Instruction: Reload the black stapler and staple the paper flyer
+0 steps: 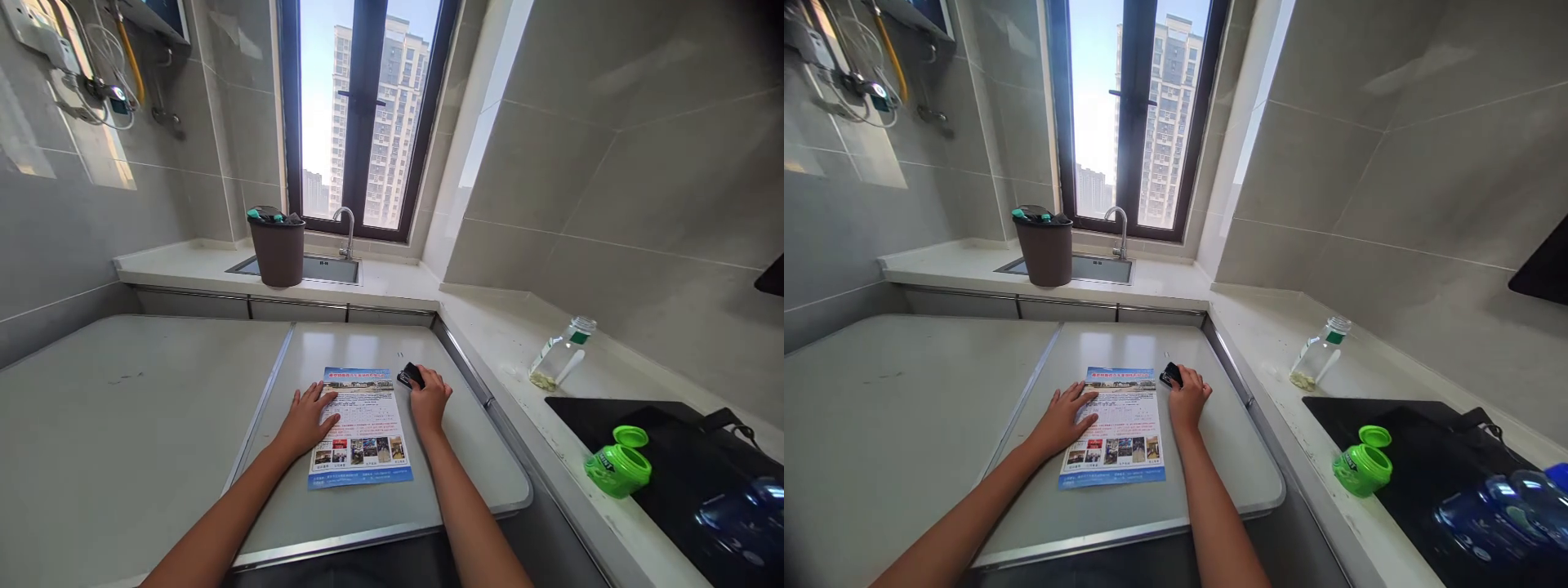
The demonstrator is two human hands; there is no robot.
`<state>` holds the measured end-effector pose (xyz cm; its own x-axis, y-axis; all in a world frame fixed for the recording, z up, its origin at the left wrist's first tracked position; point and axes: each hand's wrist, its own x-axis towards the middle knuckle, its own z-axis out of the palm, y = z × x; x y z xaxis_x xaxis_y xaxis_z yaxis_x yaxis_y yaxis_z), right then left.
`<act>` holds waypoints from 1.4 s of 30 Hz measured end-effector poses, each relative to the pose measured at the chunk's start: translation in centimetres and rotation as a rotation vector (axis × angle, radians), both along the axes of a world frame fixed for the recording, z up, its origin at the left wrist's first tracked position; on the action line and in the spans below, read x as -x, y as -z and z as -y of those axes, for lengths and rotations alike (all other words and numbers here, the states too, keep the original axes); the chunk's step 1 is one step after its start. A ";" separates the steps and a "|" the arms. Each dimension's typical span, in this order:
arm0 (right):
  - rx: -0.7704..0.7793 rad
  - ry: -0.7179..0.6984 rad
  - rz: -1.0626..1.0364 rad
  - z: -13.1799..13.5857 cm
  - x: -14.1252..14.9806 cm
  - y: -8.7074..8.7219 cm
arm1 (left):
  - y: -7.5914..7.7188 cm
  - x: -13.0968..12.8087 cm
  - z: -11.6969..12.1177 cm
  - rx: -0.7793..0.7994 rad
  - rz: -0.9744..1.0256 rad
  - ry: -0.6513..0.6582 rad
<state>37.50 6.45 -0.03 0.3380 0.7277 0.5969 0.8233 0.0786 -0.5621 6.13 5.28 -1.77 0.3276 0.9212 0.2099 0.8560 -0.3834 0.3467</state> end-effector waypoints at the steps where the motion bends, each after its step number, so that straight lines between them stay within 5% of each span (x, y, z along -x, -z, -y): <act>1: 0.012 0.001 0.004 -0.1 -0.1 0.2 | 0.0 0.2 -0.1 -0.009 0.032 0.007; 9: 0.123 -0.031 0.057 -0.6 0.4 0.4 | 0.0 0.1 0.0 -0.129 0.102 0.099; 18: 0.056 -0.029 0.080 -0.5 -0.4 0.8 | -0.8 -0.2 0.5 -0.110 -0.015 -0.086; 22: 0.120 -0.147 0.140 -0.1 -0.1 0.5 | -1.0 0.8 0.1 -0.112 -0.049 -0.224; 29: 0.155 -0.397 0.189 0.6 1.0 -0.3 | 0.2 0.6 -0.5 0.015 -0.122 -0.280; 42: 0.176 -0.526 0.235 1.3 1.4 -1.1 | -0.4 1.6 -1.0 -0.036 0.032 -0.276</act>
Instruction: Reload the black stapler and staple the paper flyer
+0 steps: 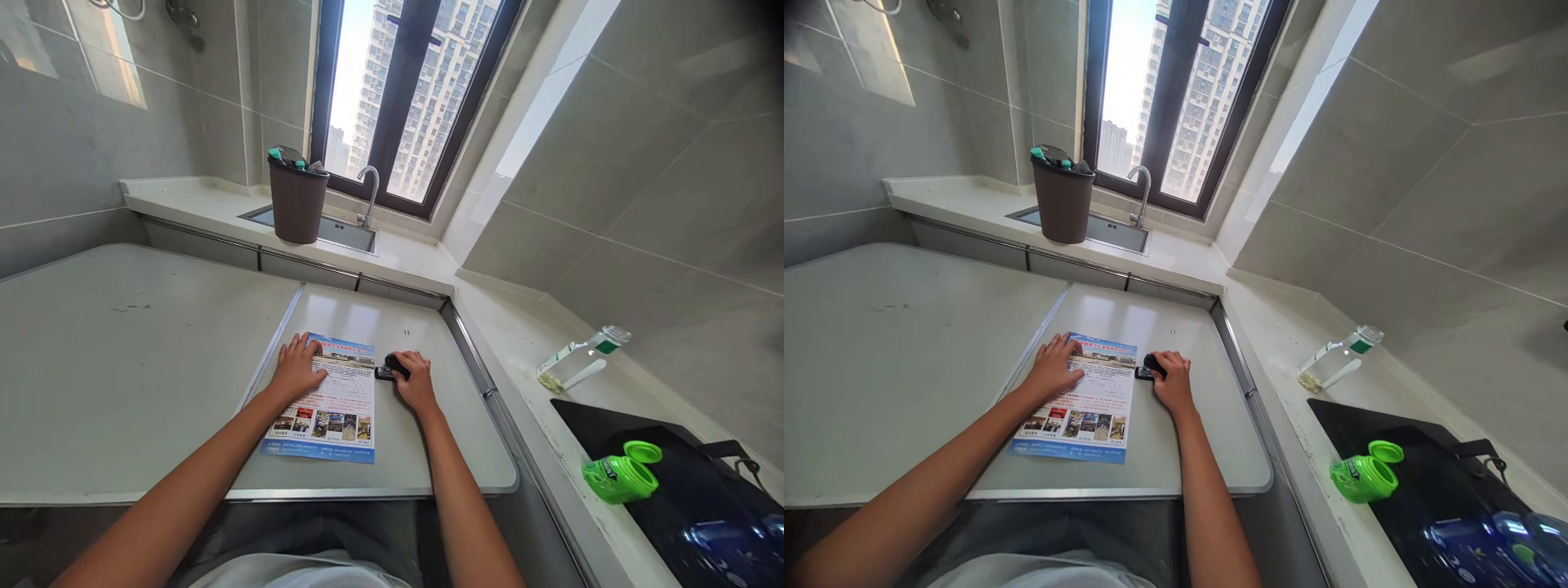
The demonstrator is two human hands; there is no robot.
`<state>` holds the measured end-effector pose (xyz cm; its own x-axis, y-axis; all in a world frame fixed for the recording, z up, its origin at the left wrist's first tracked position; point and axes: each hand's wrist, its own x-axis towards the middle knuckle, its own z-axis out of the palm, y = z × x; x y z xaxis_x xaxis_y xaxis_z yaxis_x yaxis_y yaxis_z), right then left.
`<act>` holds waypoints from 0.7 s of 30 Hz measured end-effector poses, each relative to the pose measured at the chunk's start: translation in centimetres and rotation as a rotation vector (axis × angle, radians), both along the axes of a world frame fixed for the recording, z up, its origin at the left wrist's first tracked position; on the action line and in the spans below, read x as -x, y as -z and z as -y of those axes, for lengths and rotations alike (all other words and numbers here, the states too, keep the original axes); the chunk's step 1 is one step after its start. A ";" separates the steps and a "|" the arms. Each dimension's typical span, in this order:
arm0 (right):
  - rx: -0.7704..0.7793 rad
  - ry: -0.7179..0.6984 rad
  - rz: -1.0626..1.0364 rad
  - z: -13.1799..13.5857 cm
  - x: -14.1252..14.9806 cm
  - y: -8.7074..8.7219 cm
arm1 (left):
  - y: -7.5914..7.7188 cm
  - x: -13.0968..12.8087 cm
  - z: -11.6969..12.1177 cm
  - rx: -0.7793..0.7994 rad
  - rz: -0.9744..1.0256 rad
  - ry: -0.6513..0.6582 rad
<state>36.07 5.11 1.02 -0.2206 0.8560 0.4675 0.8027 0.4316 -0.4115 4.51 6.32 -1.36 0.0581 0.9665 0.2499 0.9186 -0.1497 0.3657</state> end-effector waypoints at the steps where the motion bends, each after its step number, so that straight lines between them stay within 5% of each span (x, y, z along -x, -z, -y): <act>1: 0.004 -0.014 0.002 0.0 0.0 0.0 | 0.0 0.0 -0.1 0.014 0.011 -0.002; 11: 0.044 -0.119 0.002 0.3 0.2 -0.4 | -0.5 1.0 -0.6 -0.061 0.045 -0.035; 21: 0.014 -0.121 0.033 0.4 0.5 -0.4 | -0.3 1.9 -1.4 -0.107 0.301 -0.067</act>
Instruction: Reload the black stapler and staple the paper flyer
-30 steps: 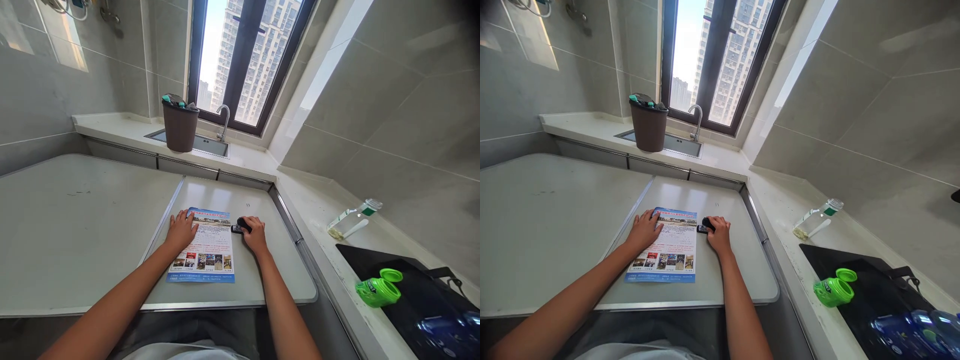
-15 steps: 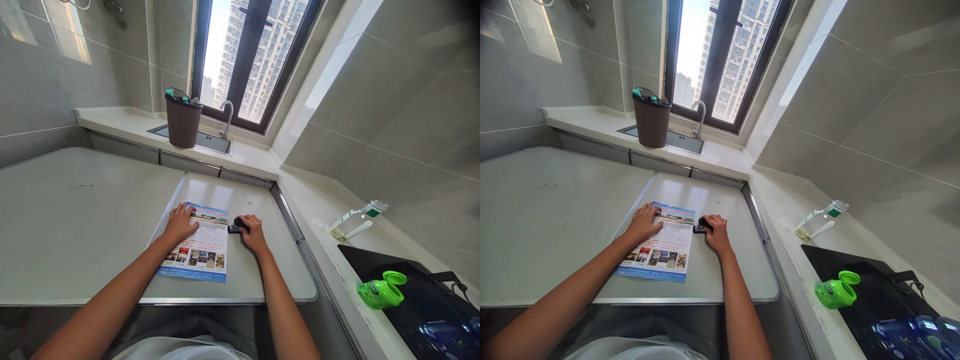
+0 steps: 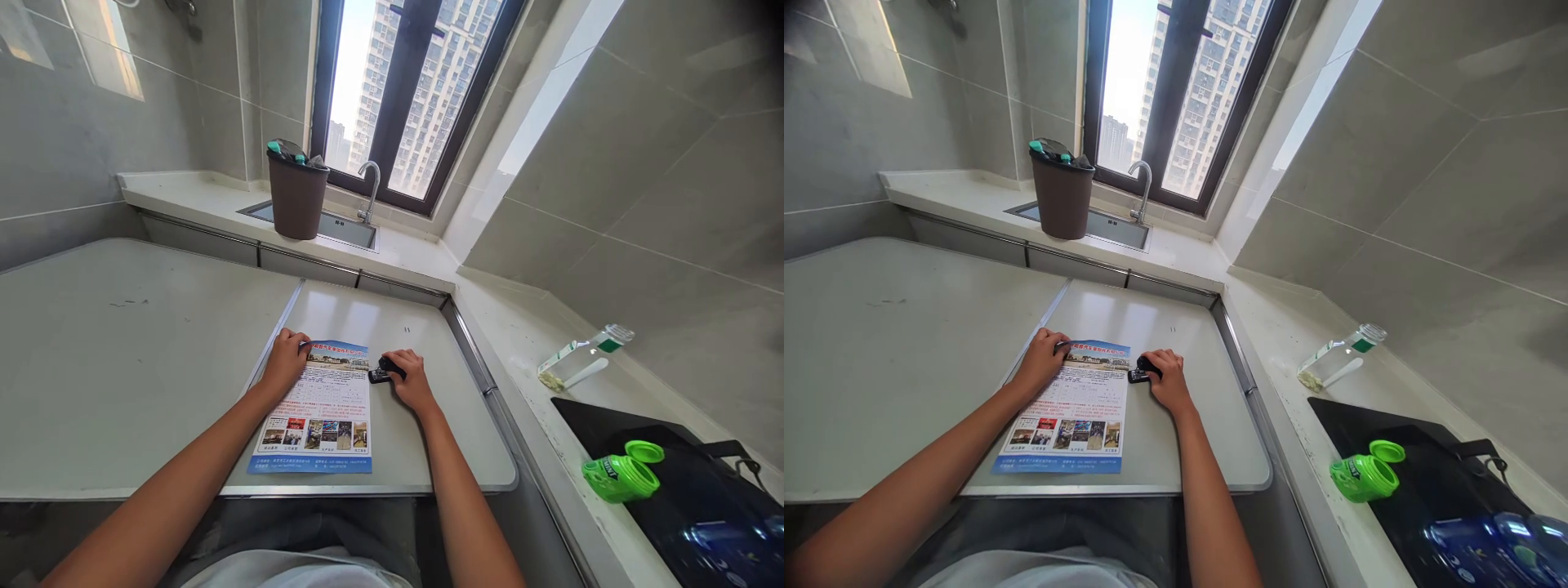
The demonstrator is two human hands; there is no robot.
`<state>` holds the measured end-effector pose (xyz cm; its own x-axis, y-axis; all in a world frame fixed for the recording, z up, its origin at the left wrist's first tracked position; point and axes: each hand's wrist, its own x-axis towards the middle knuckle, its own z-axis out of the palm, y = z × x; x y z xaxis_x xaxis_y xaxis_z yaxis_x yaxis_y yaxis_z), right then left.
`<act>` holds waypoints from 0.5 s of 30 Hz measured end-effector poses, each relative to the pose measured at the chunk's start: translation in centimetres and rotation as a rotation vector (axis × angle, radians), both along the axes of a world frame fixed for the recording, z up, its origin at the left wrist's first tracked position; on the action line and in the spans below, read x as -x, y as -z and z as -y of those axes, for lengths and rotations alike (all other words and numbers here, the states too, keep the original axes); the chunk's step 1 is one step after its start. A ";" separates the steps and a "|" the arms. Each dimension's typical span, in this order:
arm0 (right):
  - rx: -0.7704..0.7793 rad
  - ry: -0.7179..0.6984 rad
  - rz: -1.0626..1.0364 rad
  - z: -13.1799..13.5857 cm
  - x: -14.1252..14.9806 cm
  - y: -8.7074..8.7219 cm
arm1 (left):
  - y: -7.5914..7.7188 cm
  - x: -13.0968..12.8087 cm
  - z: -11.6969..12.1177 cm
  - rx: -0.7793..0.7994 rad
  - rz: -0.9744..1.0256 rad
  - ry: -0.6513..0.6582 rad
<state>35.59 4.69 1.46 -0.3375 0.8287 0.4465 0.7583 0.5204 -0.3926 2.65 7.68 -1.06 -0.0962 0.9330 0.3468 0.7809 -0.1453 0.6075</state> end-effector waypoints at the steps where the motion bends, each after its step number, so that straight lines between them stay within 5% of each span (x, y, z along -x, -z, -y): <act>1: -0.019 0.018 0.015 -0.1 0.0 0.1 | -0.1 0.0 0.1 -0.019 0.024 0.000; 8: -0.039 0.127 0.032 -0.4 -0.3 0.5 | -1.3 -0.3 0.6 0.002 0.223 0.006; 15: 0.017 0.036 -0.013 0.1 -0.1 -0.1 | -1.3 -0.5 0.7 0.013 0.250 0.009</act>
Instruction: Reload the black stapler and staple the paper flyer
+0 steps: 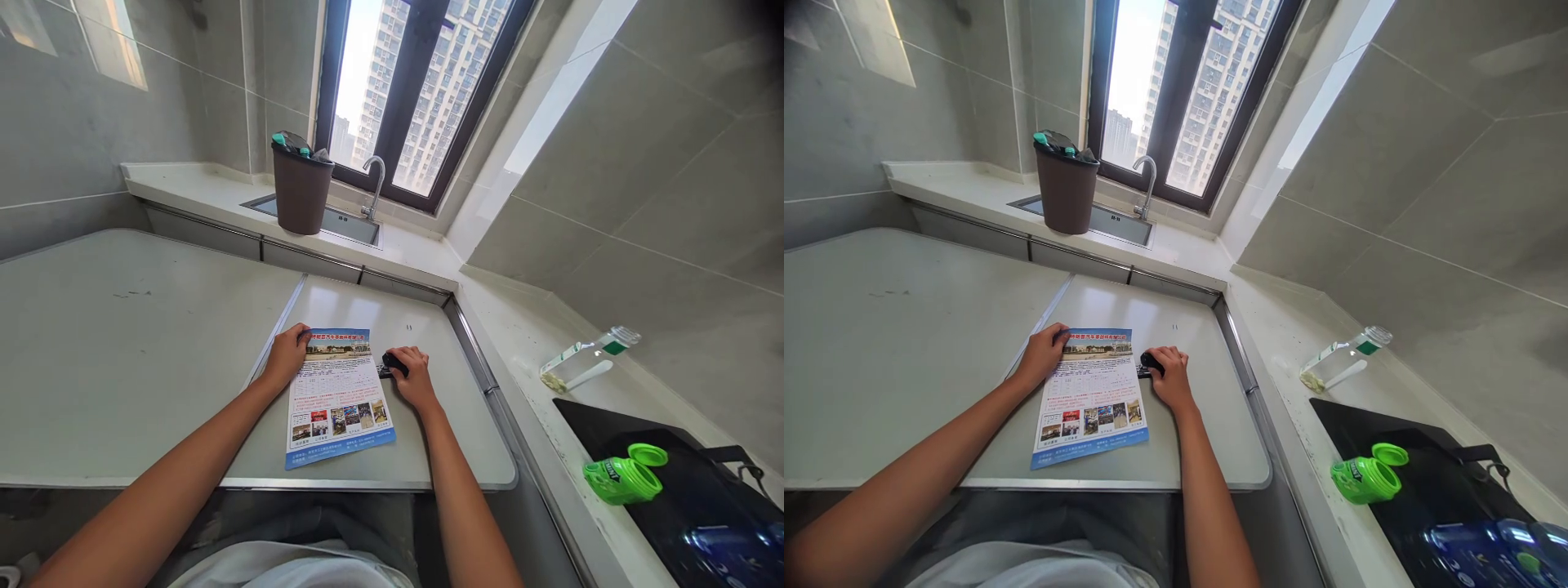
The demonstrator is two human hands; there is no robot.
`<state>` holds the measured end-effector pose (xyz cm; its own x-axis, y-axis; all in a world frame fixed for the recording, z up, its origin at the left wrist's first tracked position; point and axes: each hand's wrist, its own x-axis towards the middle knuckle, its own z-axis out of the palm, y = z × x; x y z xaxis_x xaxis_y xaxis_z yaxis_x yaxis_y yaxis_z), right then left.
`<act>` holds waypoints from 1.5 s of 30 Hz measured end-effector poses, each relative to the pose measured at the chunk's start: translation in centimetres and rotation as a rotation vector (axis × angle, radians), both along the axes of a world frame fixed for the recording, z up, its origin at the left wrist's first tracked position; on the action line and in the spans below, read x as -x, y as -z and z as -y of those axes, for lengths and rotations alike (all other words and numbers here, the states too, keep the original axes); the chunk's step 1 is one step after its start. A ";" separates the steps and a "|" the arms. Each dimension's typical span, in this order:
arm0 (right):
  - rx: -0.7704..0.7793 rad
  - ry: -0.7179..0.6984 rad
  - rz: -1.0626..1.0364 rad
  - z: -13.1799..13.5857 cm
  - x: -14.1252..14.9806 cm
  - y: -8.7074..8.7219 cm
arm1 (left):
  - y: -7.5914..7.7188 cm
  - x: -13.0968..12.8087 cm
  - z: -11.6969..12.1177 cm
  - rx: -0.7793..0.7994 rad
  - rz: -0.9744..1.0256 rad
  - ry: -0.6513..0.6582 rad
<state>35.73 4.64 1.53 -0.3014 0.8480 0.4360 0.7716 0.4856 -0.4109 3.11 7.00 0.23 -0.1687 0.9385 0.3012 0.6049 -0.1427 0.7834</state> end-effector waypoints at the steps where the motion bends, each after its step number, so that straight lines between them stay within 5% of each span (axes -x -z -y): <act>1: -0.002 -0.019 -0.008 0.1 0.1 -0.1 | 0.0 0.0 0.0 -0.005 -0.003 0.007; 14: -0.006 -0.231 -0.069 0.6 2.0 0.1 | 0.3 -0.4 0.1 -0.036 0.016 0.083; 30: -0.022 -0.225 -0.036 1.0 3.1 -0.1 | 0.5 -0.7 0.2 -0.011 0.026 0.102; 45: -0.028 -0.055 0.416 2.5 5.8 -0.4 | 0.6 -0.7 0.2 0.032 0.006 0.092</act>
<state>29.97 2.16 1.90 -0.5016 0.8149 0.2903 0.8413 0.5377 -0.0558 3.86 6.83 -0.37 -0.0829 0.9593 0.2699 0.5856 -0.1722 0.7921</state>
